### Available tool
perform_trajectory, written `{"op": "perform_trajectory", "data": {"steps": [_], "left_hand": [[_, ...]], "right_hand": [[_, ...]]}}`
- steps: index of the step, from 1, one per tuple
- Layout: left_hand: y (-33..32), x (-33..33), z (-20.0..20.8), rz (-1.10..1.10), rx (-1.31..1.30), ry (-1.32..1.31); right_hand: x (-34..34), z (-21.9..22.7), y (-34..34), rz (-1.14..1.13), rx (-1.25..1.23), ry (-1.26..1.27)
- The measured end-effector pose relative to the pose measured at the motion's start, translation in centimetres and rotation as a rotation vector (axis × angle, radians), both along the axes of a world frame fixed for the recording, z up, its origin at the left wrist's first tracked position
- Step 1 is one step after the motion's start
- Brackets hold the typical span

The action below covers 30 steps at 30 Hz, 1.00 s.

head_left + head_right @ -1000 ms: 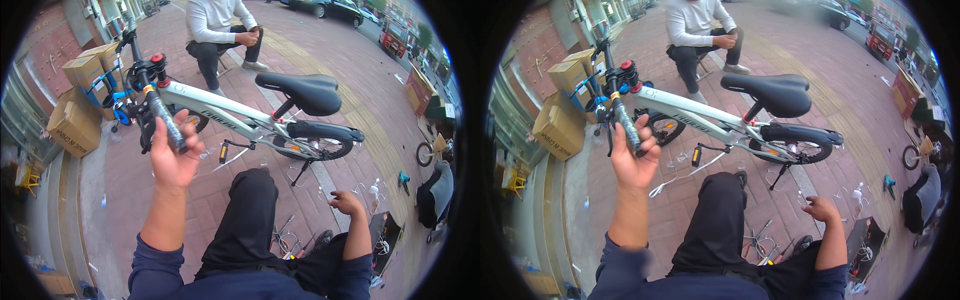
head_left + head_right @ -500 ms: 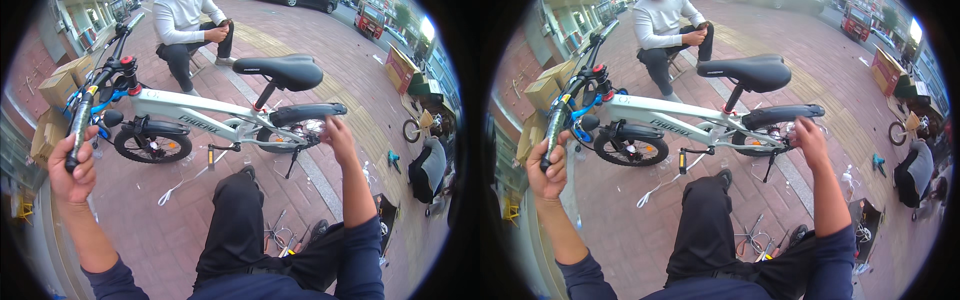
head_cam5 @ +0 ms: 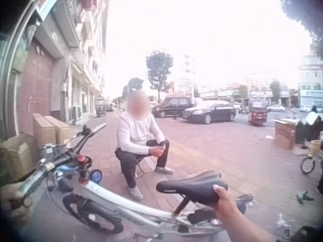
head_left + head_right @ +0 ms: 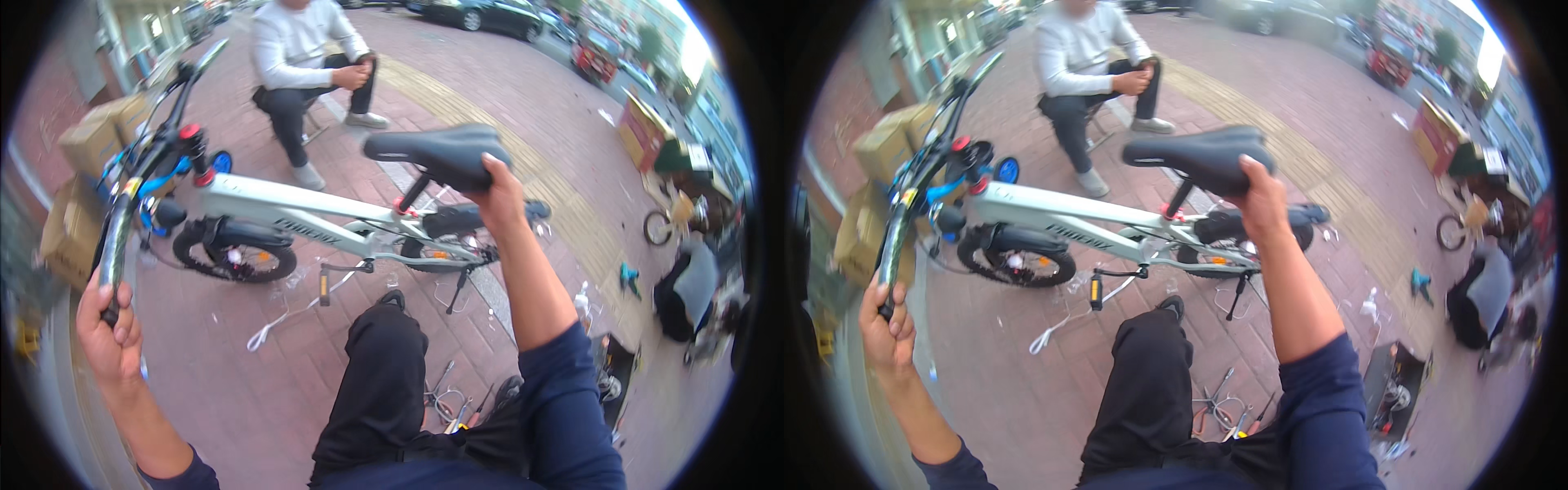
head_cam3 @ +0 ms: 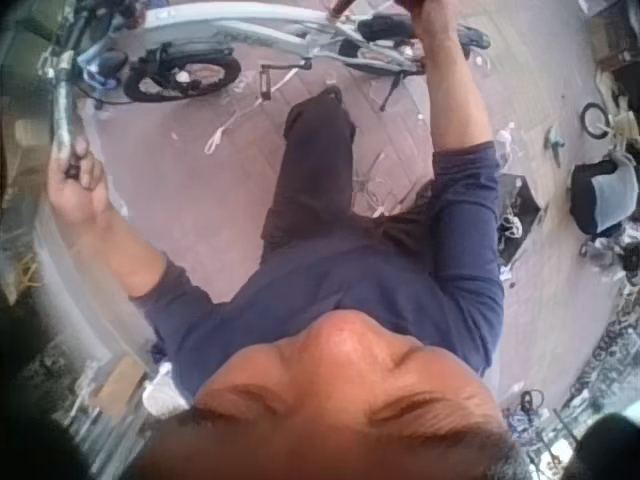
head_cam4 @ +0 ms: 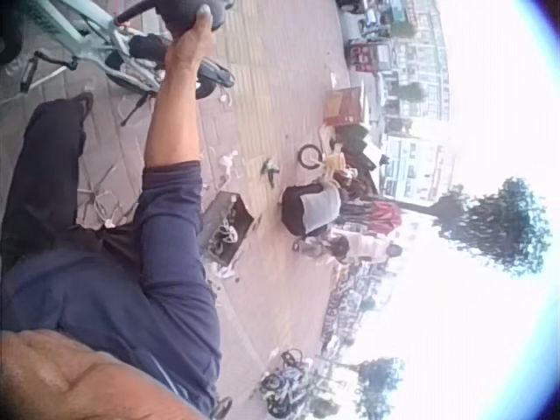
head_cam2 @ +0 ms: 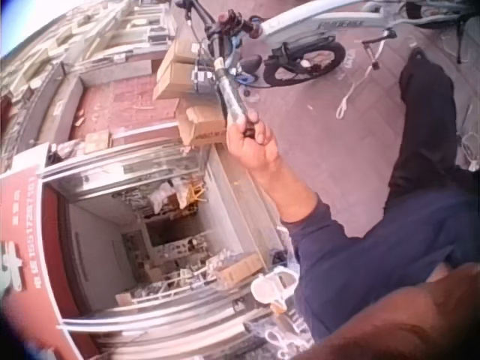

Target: The person assembles a bicycle on a sidewalk, attaching the seat and rear mudguard using a hammer and wrench. The person adjusts the seat position and tightens bolts on the mudguard while another person sits nearby.

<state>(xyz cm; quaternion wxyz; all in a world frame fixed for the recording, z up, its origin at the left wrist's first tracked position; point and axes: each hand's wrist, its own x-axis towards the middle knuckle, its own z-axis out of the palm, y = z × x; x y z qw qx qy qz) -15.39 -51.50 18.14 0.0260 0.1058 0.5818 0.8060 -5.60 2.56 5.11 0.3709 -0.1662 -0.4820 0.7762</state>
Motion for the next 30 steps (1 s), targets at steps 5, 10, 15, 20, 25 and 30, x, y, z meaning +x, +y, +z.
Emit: {"op": "perform_trajectory", "data": {"steps": [5, 10, 15, 20, 25, 30], "left_hand": [[-1.0, 0.4, 0.9, -0.045, 0.052, -0.006], [-0.1, 2.4, 0.3, -0.182, 0.167, -0.001], [2.8, 2.2, -0.4, -0.442, 0.566, -0.121], [11.7, 3.5, -4.1, -0.875, 0.847, -0.317], [28.2, 7.0, -7.2, -1.062, 0.839, -0.687], [36.0, 9.0, -6.7, -0.936, 0.773, -0.68]], "right_hand": [[4.4, 1.3, -0.8, -0.12, -0.055, 0.111], [7.8, 1.6, -2.6, -0.233, -0.037, 0.08], [8.4, 2.8, -3.1, -0.275, -0.113, -0.007], [8.4, 2.6, -0.3, -0.315, -0.187, -0.11], [12.6, 0.8, 4.9, -0.41, -0.082, -0.176], [15.9, 1.1, 7.4, -0.47, -0.088, -0.184]]}}
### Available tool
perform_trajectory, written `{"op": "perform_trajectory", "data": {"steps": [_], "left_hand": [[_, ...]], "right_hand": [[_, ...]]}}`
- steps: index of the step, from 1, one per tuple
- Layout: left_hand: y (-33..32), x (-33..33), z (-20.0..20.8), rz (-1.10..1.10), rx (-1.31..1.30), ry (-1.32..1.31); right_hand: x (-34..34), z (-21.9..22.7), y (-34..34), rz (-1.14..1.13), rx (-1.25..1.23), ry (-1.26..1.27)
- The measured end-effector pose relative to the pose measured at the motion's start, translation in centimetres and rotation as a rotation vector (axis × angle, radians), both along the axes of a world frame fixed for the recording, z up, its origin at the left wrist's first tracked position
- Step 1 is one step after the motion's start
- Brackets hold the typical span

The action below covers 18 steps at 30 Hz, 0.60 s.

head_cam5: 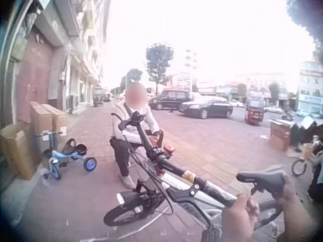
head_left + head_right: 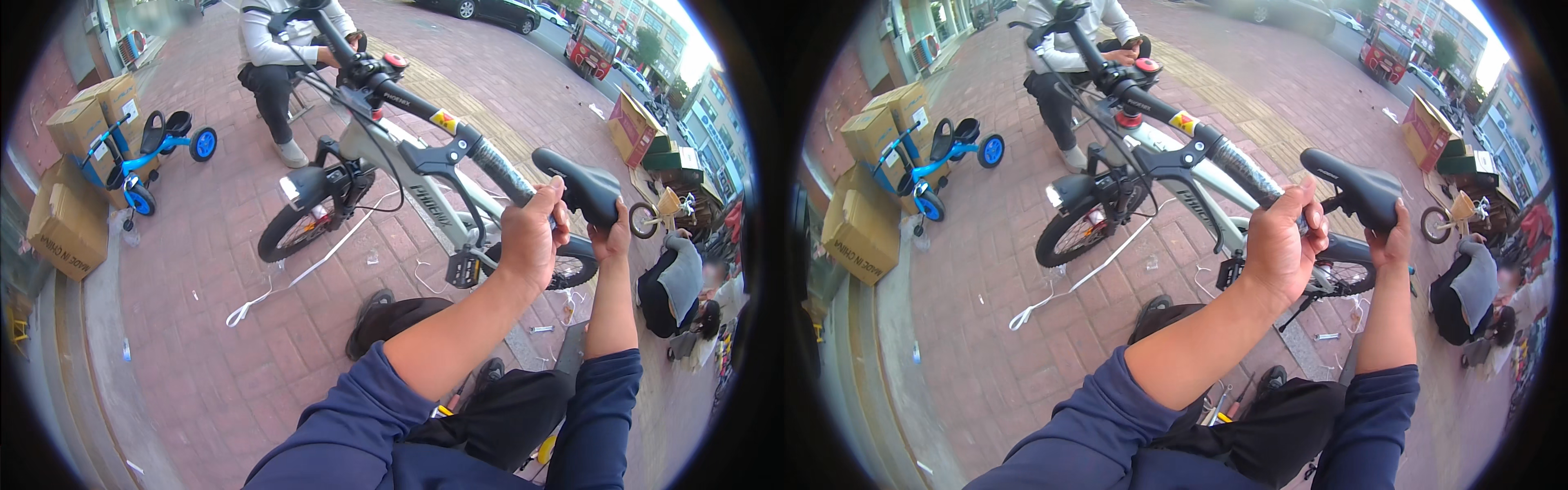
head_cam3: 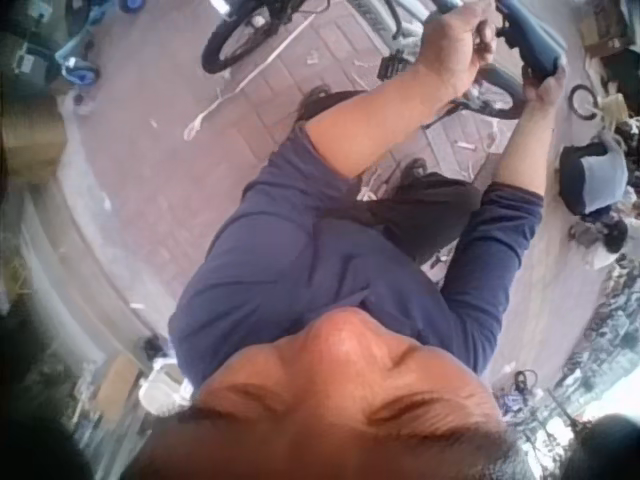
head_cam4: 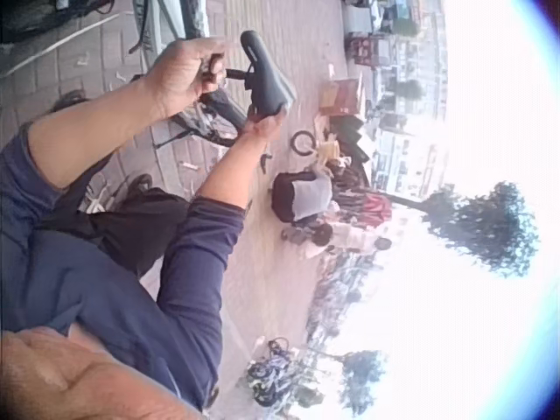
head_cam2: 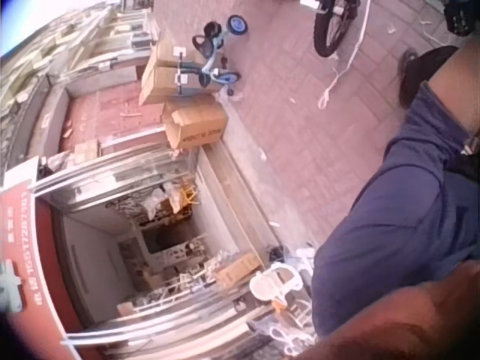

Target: The person assembles a bicycle on a sidewalk, attaching the seat and rear mudguard using a hammer and wrench. The person adjusts the seat position and tightens bolts on the mudguard while another person sits nearby.

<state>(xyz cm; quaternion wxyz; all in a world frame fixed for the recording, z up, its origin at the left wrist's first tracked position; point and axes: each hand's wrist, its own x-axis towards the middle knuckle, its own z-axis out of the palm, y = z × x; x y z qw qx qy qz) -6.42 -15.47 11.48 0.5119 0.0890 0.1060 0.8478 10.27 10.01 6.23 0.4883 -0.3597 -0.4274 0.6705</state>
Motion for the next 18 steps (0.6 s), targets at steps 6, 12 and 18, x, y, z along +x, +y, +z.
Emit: {"op": "perform_trajectory", "data": {"steps": [6, 12, 18], "left_hand": [[-6.2, -3.3, 0.0, -0.109, -0.043, 0.155], [-14.6, -14.0, 6.8, -0.084, -0.319, 0.486], [-14.0, -13.9, 9.6, 0.405, -0.923, 1.318]], "right_hand": [[3.9, -0.2, 0.9, -0.247, 0.033, 0.159], [6.1, -1.0, -3.3, -0.313, 0.112, 0.083], [9.2, 0.3, -4.2, -0.106, 0.025, -0.07]]}}
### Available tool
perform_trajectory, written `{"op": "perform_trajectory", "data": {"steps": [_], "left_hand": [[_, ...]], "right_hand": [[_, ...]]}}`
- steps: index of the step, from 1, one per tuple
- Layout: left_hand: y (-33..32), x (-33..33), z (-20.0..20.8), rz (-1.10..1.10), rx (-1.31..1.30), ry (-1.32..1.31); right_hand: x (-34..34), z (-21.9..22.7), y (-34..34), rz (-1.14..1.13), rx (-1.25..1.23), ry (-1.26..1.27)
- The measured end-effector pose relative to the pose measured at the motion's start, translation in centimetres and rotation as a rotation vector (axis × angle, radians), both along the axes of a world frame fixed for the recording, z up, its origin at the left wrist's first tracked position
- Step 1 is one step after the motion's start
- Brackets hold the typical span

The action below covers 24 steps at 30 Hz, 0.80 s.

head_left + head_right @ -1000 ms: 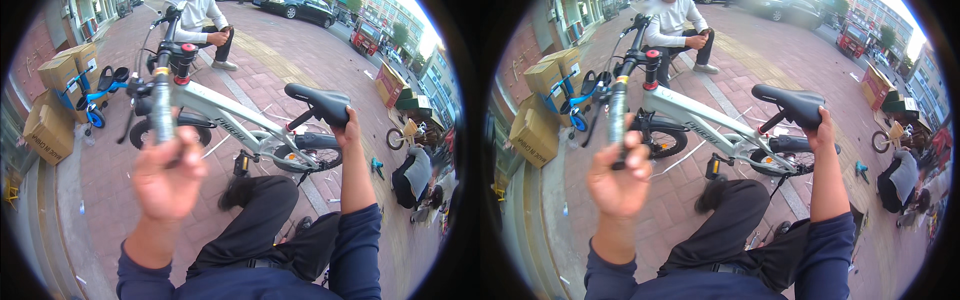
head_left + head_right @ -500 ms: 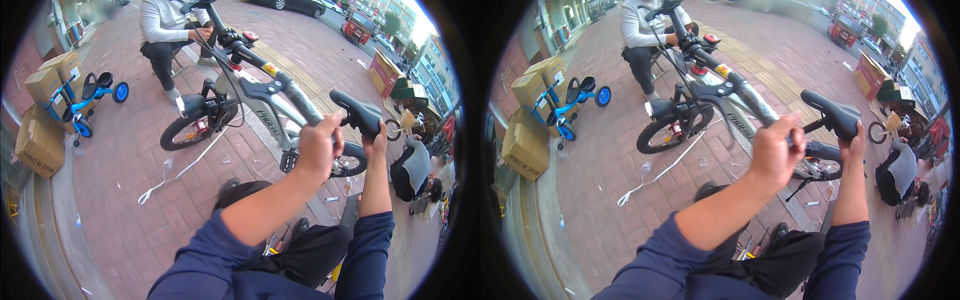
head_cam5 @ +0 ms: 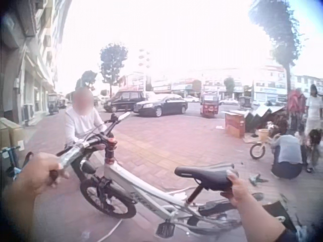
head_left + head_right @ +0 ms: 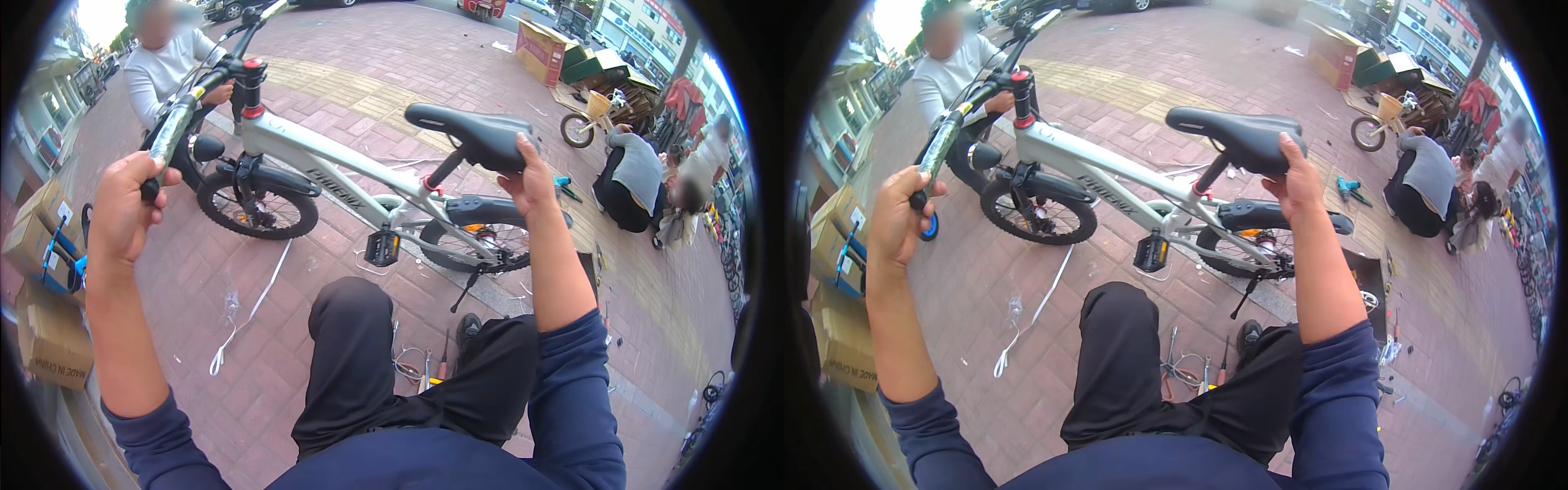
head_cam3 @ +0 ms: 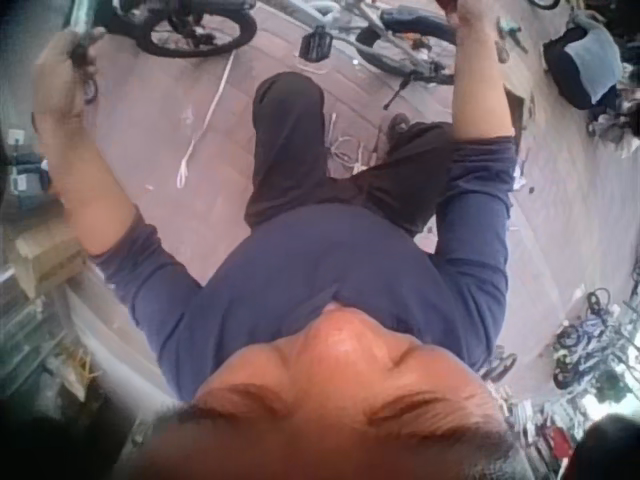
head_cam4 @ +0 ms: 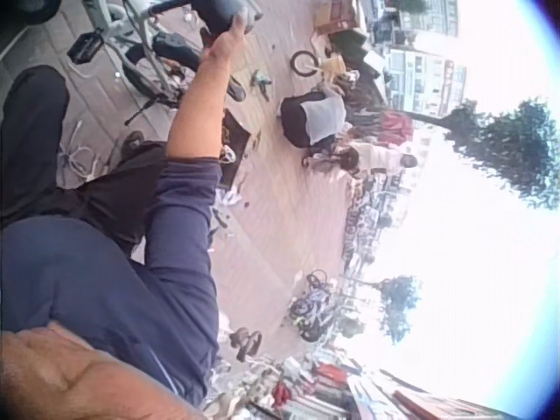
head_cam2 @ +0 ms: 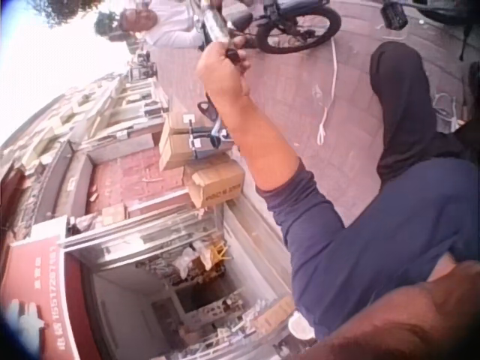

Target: The person assembles a bicycle on a sidewalk, attaching the seat and rear mudguard using a hammer and wrench. The person adjusts the seat position and tightens bolts on the mudguard while another person sits nearby.

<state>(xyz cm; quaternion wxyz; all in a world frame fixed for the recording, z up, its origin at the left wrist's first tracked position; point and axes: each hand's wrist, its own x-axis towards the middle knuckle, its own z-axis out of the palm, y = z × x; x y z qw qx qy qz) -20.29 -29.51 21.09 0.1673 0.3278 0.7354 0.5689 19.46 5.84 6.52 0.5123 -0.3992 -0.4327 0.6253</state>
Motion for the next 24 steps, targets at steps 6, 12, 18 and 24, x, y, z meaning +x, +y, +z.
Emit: {"op": "perform_trajectory", "data": {"steps": [6, 12, 18, 24], "left_hand": [[2.7, -0.9, -1.7, 0.534, -0.345, 1.364], [2.5, -3.3, 5.8, 0.2, -1.026, 0.851], [3.3, -2.9, 4.5, 0.403, -1.03, 1.11], [2.3, -4.7, 3.8, 0.328, -1.01, 1.06]], "right_hand": [[2.1, 0.6, -0.7, 0.083, 0.024, -0.055], [1.9, 0.9, -1.3, 0.115, 0.032, -0.11], [2.1, -2.3, -2.2, 0.104, 0.084, 0.136], [6.1, -22.9, -2.7, -0.068, -0.444, -0.304]]}}
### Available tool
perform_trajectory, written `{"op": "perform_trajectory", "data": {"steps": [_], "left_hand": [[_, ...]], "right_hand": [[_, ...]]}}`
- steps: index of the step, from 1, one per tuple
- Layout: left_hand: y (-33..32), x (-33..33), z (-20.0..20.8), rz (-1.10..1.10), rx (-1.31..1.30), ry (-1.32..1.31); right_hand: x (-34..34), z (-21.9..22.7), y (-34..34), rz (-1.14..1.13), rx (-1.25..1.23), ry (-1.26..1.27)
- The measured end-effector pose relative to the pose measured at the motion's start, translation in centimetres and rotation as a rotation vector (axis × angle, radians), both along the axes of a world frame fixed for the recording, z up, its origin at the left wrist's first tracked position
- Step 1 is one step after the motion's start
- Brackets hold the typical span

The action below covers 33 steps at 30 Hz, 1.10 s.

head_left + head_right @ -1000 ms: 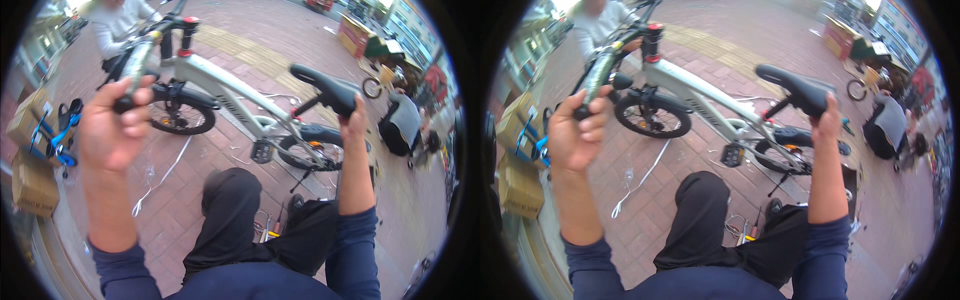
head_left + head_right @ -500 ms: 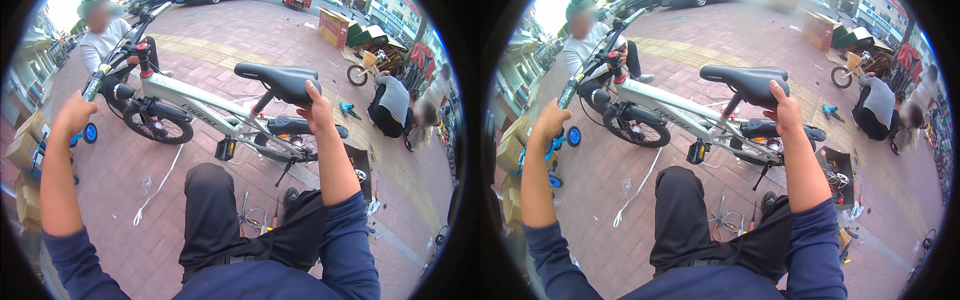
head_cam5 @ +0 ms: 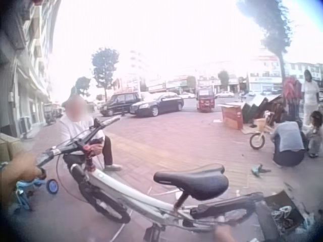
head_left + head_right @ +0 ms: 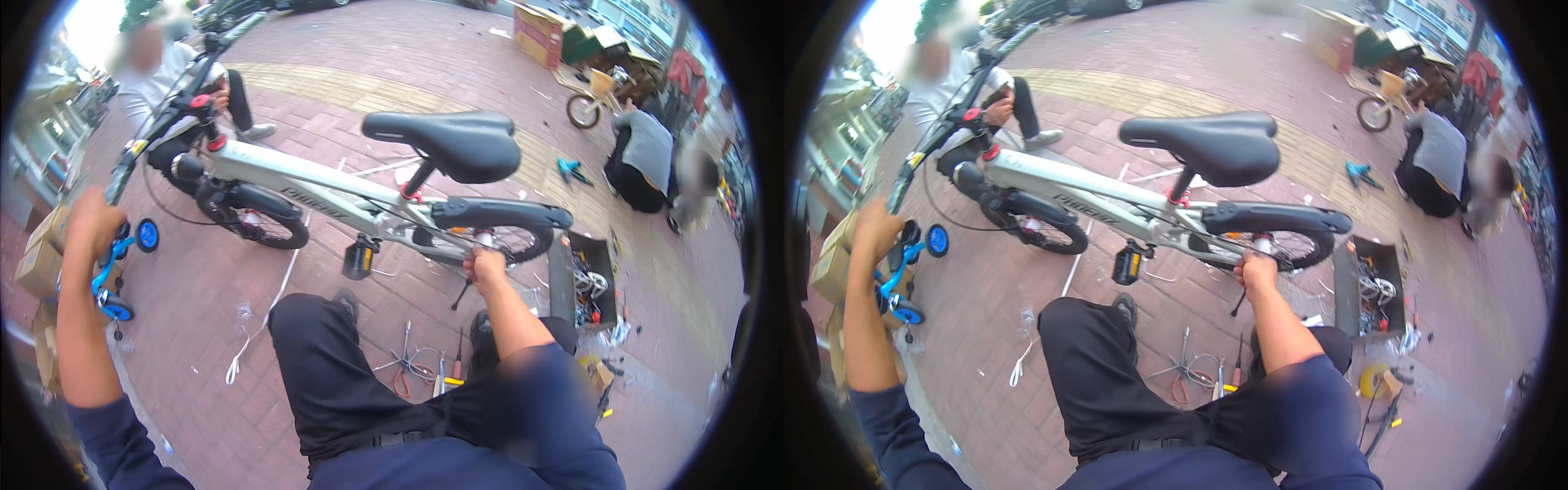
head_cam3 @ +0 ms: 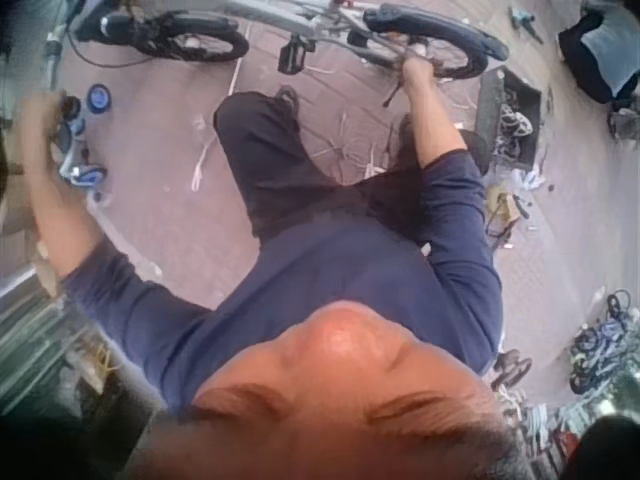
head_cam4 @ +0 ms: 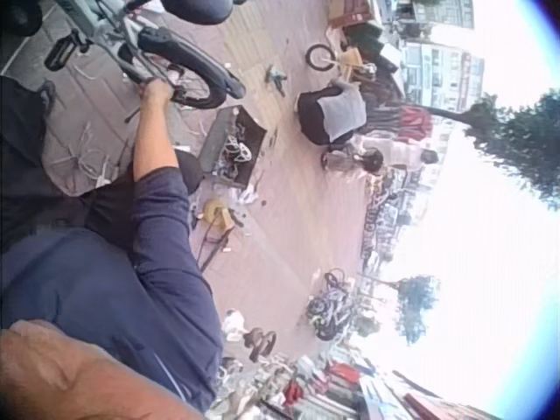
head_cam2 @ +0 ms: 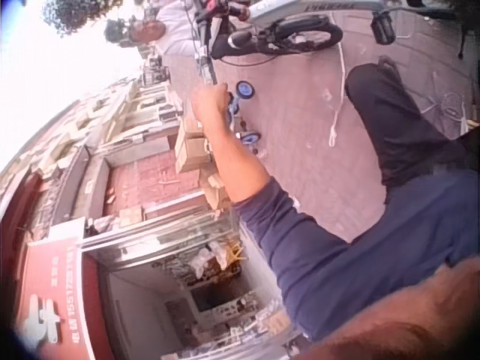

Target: The person assembles a bicycle on a sidewalk, attaching the seat and rear mudguard using a hammer and wrench. The person adjusts the seat position and tightens bolts on the mudguard while another person sits nearby.

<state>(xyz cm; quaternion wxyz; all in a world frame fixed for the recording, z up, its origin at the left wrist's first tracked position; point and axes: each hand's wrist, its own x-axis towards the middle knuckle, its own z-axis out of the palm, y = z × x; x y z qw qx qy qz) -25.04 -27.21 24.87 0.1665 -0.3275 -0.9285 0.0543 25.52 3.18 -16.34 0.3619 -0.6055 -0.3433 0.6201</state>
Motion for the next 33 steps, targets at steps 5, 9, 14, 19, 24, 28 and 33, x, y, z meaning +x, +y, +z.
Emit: {"op": "perform_trajectory", "data": {"steps": [5, 9, 14, 19, 24, 28, 33], "left_hand": [[-3.1, 1.9, 0.9, 0.055, 0.317, -0.274], [-3.9, 0.8, -0.8, -0.057, 0.379, -0.382], [-3.0, 4.5, -0.6, 0.001, 0.173, -0.171], [-5.5, 6.0, -1.4, 0.053, 0.161, -0.159], [-8.7, 6.1, -3.9, 0.06, 0.354, -0.258], [-11.2, 5.1, -5.3, -0.047, 0.392, -0.227], [-15.7, 4.3, -6.6, 0.003, 0.27, -0.021]], "right_hand": [[5.7, -10.7, 1.5, -0.587, -0.264, 0.051], [6.6, -11.5, 2.4, -0.223, -0.163, -0.115], [-6.0, -2.9, -5.5, 0.781, -0.218, 0.01], [-16.6, 0.5, -11.4, 0.699, -0.037, 0.22], [-18.9, -0.9, -14.3, 0.483, 0.108, 0.066], [-20.5, -2.2, -15.1, 0.541, 0.148, -0.036], [-27.7, -8.8, -17.2, 0.639, 0.399, -0.301]]}}
